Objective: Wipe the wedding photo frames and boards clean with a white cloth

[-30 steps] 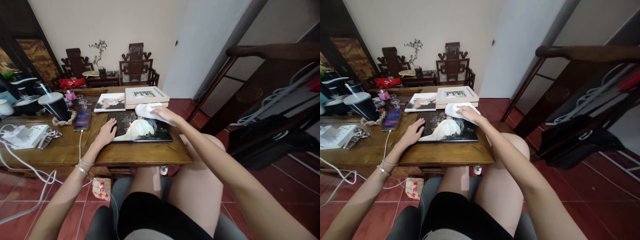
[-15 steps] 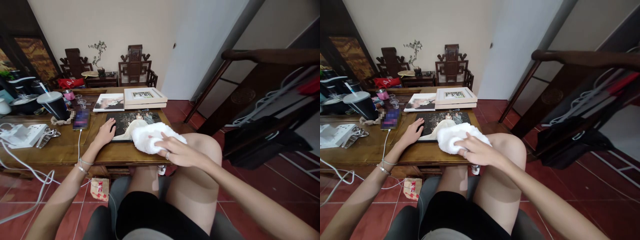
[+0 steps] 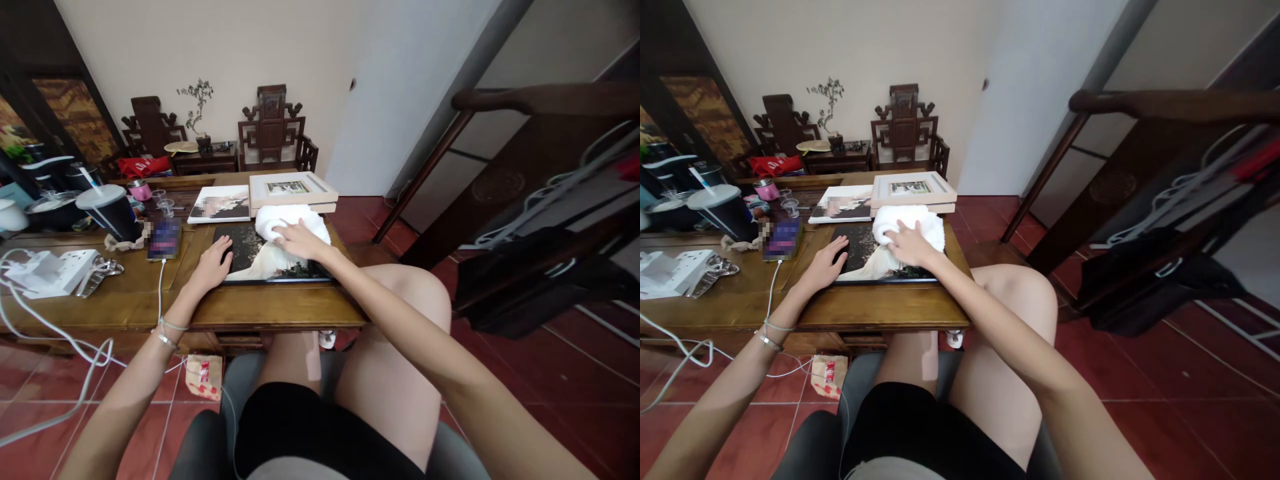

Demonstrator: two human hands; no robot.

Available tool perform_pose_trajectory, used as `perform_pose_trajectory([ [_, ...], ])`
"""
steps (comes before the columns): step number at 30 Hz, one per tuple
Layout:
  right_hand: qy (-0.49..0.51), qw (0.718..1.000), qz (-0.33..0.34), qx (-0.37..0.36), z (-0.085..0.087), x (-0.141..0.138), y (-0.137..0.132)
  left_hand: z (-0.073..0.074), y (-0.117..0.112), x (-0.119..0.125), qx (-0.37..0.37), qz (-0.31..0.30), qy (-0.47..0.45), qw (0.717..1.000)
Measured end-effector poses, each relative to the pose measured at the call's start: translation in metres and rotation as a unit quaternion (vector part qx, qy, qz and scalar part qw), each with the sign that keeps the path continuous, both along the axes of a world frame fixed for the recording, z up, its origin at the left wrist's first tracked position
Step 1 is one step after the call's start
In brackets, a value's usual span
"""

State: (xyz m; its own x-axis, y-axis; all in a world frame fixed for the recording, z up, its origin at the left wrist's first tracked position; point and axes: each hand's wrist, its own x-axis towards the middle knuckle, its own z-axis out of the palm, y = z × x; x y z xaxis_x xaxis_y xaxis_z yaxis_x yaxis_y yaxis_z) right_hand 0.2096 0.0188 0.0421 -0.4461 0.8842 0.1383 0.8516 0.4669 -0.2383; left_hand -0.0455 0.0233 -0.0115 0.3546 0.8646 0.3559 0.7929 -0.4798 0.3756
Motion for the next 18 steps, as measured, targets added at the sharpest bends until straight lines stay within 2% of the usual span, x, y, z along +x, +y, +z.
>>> perform_pose_trajectory([
  [3,-0.026,0.998,0.04,0.034,-0.014,-0.006,-0.032,-0.002,0.001,0.0,0.002,0.004,-0.007,1.0],
  [5,-0.029,0.995,0.079,0.045,-0.017,-0.005,-0.062,-0.003,0.001,0.001,0.001,0.007,-0.008,1.0],
  [8,-0.015,0.991,0.126,0.034,-0.007,-0.002,-0.102,-0.003,0.001,0.001,0.0,0.004,-0.007,1.0],
  [10,-0.003,0.989,0.146,-0.001,0.006,0.001,-0.113,-0.003,0.001,0.001,-0.002,0.003,-0.005,1.0],
  [13,0.028,0.989,0.138,-0.05,0.022,0.004,-0.098,-0.001,0.0,0.002,-0.012,0.011,-0.005,1.0],
  [15,0.061,0.991,0.104,-0.06,0.025,0.003,-0.072,-0.001,-0.001,0.002,-0.019,0.016,-0.003,1.0],
  [18,0.088,0.993,0.063,-0.05,0.022,-0.004,-0.026,0.0,-0.001,0.002,-0.019,0.012,0.006,1.0],
])
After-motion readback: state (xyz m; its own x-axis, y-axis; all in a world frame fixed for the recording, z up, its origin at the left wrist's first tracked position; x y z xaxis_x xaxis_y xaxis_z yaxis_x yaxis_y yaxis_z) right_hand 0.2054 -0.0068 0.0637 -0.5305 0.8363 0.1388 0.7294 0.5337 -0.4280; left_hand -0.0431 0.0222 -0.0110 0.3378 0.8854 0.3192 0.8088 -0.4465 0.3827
